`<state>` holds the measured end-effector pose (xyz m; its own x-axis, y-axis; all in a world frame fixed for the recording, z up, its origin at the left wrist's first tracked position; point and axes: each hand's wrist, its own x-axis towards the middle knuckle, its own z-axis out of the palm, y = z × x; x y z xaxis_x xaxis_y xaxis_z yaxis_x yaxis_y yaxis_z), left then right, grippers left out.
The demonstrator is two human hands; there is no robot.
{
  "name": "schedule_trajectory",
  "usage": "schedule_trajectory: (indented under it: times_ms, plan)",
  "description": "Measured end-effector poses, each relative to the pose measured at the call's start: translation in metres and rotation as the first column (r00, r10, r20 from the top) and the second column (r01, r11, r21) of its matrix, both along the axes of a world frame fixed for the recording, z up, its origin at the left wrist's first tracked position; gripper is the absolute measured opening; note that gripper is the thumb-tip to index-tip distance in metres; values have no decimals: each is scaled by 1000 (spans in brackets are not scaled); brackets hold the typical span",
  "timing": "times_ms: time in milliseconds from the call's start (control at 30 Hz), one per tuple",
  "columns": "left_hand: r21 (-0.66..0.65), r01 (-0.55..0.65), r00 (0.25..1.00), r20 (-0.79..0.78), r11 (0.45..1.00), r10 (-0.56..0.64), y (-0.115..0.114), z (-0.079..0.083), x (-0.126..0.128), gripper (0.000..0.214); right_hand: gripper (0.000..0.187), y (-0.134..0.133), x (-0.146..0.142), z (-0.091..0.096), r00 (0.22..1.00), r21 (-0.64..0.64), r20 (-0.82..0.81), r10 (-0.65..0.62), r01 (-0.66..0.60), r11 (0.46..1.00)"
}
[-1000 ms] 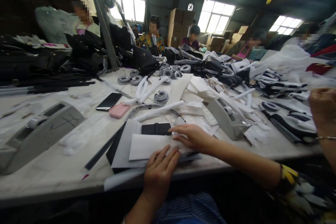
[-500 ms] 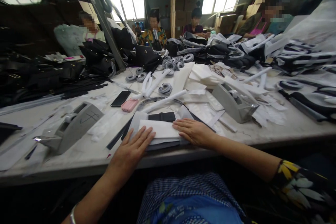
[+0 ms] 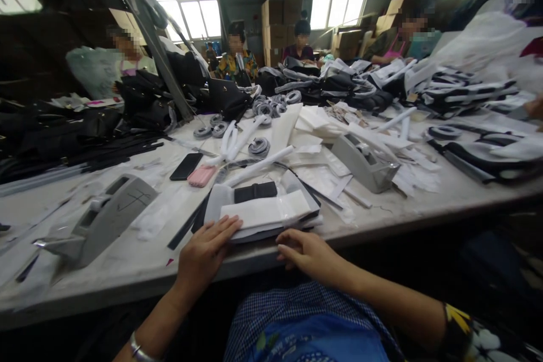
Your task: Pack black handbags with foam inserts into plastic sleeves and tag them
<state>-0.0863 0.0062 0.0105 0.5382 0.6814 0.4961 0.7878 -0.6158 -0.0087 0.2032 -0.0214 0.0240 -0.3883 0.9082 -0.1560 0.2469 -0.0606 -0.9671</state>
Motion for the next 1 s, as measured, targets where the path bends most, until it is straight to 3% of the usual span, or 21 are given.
schedule_trajectory:
  times_ms: [67, 133, 200, 267, 400, 500, 667, 833, 933, 1000]
  plan:
    - [7, 4, 1000, 7, 1000, -4, 1, 1, -1, 44, 26, 2, -3, 0, 976, -238, -212, -44, -8, 971]
    - [1, 9, 1000, 24, 1000, -9, 2, 1, -2, 41, 28, 5, -4, 4, 909, -397, -406, -98, -78, 915]
    - [-14, 7, 999, 41, 1000, -6, 4, 1, -4, 39, 30, 6, -9, 6, 815, -483, -553, -172, -145, 864]
    - [-18, -2, 998, 57, 1000, 3, 5, -1, -6, 39, 28, 3, -20, 4, 745, -487, -625, -233, -139, 862]
    - [71, -30, 997, 66, 997, 25, 4, -10, -7, 45, 27, -4, -46, -2, 743, -363, -632, -221, -31, 931]
    - [197, -90, 996, 47, 976, 82, -1, -18, 0, 58, 30, -3, -57, 5, 720, -252, -672, -173, -2, 968]
    - [297, -163, 984, -23, 941, 178, -4, -25, 16, 74, 37, 9, -59, 18, 731, -165, -677, -85, -38, 986]
    - [333, -188, 979, -15, 924, 205, -1, -25, 17, 72, 39, 13, -54, 8, 777, -90, -629, -20, -47, 995]
    - [336, -191, 981, 28, 922, 193, 2, -22, 12, 69, 34, 27, -35, 3, 899, 76, -424, 114, -91, 993]
    - [318, -205, 979, 68, 925, 194, 3, -18, 9, 67, 23, 47, -14, 2, 992, 267, -100, 76, -47, 963]
